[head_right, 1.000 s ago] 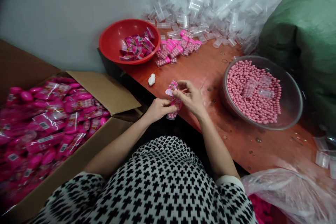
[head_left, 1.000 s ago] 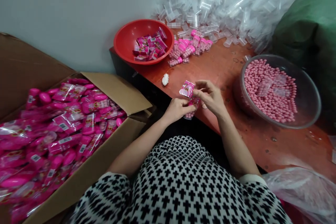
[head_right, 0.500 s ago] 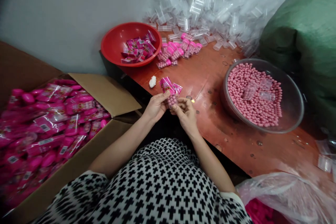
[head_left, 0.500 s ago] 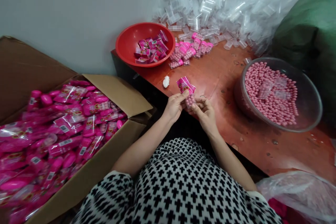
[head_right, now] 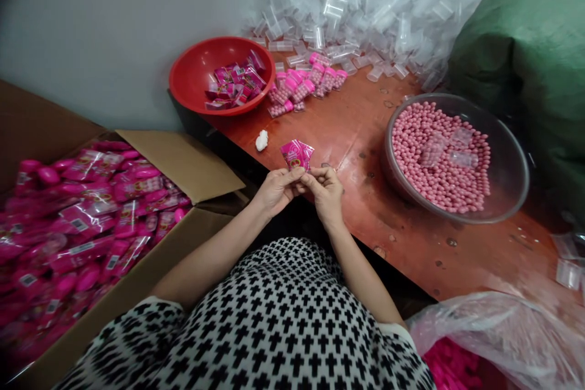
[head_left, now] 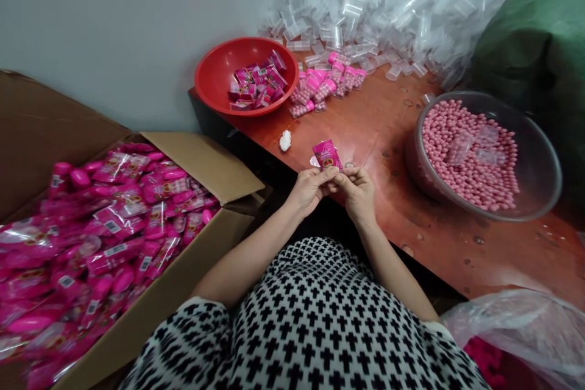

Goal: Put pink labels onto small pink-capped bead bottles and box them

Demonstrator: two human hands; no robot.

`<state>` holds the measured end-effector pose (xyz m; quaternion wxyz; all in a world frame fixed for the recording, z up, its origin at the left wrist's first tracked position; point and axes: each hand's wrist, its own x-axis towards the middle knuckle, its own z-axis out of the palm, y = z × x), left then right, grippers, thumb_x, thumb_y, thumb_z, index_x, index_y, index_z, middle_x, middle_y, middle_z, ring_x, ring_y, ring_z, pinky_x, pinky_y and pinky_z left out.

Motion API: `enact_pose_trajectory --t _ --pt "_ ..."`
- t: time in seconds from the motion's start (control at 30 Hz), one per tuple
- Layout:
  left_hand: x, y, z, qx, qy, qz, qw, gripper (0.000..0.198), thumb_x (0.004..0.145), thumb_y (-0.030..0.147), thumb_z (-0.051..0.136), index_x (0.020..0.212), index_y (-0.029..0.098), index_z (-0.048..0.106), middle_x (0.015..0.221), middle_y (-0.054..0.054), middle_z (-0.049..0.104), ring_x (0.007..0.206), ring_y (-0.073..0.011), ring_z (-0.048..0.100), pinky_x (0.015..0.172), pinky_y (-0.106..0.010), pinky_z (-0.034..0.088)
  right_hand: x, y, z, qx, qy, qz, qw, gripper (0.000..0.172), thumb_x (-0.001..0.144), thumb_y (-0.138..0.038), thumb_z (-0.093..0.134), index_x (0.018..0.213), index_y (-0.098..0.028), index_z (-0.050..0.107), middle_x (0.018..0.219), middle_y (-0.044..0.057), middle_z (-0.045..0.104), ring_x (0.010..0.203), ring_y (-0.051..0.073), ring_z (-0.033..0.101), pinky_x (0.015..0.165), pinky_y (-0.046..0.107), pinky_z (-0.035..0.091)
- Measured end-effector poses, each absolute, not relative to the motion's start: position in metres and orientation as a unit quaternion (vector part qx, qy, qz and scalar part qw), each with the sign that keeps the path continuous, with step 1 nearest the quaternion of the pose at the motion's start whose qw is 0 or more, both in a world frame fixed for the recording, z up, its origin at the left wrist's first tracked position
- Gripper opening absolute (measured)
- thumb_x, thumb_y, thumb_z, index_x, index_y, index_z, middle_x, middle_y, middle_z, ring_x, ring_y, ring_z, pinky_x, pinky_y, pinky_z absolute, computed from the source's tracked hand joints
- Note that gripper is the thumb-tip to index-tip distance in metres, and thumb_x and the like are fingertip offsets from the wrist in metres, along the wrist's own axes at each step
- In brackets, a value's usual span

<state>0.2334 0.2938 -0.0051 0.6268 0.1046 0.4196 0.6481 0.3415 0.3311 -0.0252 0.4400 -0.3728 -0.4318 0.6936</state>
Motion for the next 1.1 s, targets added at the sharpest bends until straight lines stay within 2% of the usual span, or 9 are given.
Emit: enact_pose_trajectory --t 0.23,0.33,0.43,0.5,0.57,0.63,0.73,0.83,1.1 --pt "0.225 0.277 0.002 0.141 0.41 0.627 0.647 0.032 0.057 0.035 0.082 0.068 0.009 0.067 0.07 -0.008 0.068 0.068 -0.0177 0.064 0.074 -0.035 0.051 0.331 0.342 -0.023 -0.329 -0.44 0.771 0.322 0.047 0.055 -0.043 0.082 0.064 -0.021 0.042 0.045 -0.009 0.055 0.034 0.007 0.048 0.031 0.016 0.034" --pt "0.197 0.245 0.021 0.125 0.433 0.748 0.487 0.03 0.067 0.043 0.075 0.085 0.02 0.069 0.096 -0.003 0.072 0.096 -0.0197 0.064 0.09 -0.038 0.049 0.328 0.341 -0.018 -0.312 -0.472 0.765 0.306 0.043 0.06 -0.048 0.077 0.066 -0.021 0.045 0.052 -0.007 0.059 0.038 0.007 0.052 0.035 0.017 0.038" --pt "0.156 0.209 0.034 0.139 0.437 0.856 0.239 0.05 0.084 0.067 0.035 0.101 0.031 0.066 0.104 0.007 0.07 0.102 -0.0138 0.061 0.099 -0.036 0.044 0.331 0.346 -0.016 -0.339 -0.481 0.735 0.337 0.039 0.067 -0.05 0.072 0.067 -0.02 0.048 0.056 -0.006 0.059 0.04 0.006 0.052 0.036 0.016 0.039" --pt "0.137 0.201 0.029 0.144 0.463 0.856 0.18 0.059 0.087 0.068 0.022 0.104 0.03 0.064 0.11 0.006 0.068 0.108 -0.0124 0.059 0.102 -0.033 0.041 0.336 0.351 -0.017 -0.361 -0.483 0.716 0.351 0.037 0.071 -0.05 0.07 0.068 -0.019 0.049 0.056 -0.006 0.059 0.04 0.005 0.052 0.037 0.015 0.038" --pt "0.133 0.214 0.013 0.142 0.528 0.823 0.156 0.049 0.082 0.064 0.044 0.109 0.028 0.062 0.106 0.003 0.07 0.1 -0.0155 0.063 0.1 -0.039 0.043 0.34 0.354 -0.02 -0.37 -0.482 0.71 0.356 0.037 0.073 -0.049 0.069 0.068 -0.019 0.049 0.057 -0.005 0.059 0.041 0.005 0.052 0.037 0.015 0.038" --pt "0.143 0.242 -0.009 0.266 0.651 0.694 0.154 0.044 0.077 0.05 0.063 0.109 0.021 0.063 0.118 -0.005 0.065 0.109 -0.0192 0.059 0.104 -0.042 0.039 0.343 0.356 -0.021 -0.373 -0.485 0.706 0.356 0.036 0.074 -0.049 0.068 0.068 -0.019 0.048 0.057 -0.005 0.06 0.041 0.005 0.052 0.037 0.015 0.038" --pt "0.17 0.29 -0.039 0.491 0.714 0.483 0.123 0.039 0.075 0.042 0.067 0.108 0.021 0.066 0.127 -0.008 0.06 0.128 -0.0261 0.045 0.111 -0.047 0.026 0.347 0.355 -0.022 -0.381 -0.505 0.69 0.352 0.035 0.075 -0.049 0.067 0.069 -0.019 0.049 0.057 -0.005 0.059 0.041 0.006 0.052 0.038 0.016 0.039" --pt "0.188 0.319 -0.055 0.575 0.719 0.377 0.096 0.034 0.079 0.034 0.064 0.11 0.022 0.066 0.134 -0.009 0.054 0.135 -0.0299 0.034 0.114 -0.053 0.017 0.352 0.355 -0.021 -0.394 -0.523 0.671 0.348 0.035 0.076 -0.049 0.066 0.069 -0.019 0.05 0.057 -0.005 0.058 0.042 0.006 0.051 0.04 0.018 0.04" --pt "0.194 0.322 -0.065 0.579 0.719 0.381 0.061 0.025 0.087 0.031 0.052 0.106 0.024 0.068 0.131 -0.003 0.057 0.138 -0.0273 0.03 0.115 -0.052 0.013 0.35 0.372 -0.024 -0.431 -0.557 0.618 0.349 0.031 0.076 -0.046 0.065 0.071 -0.02 0.05 0.061 -0.004 0.058 0.048 0.008 0.053 0.045 0.019 0.041"
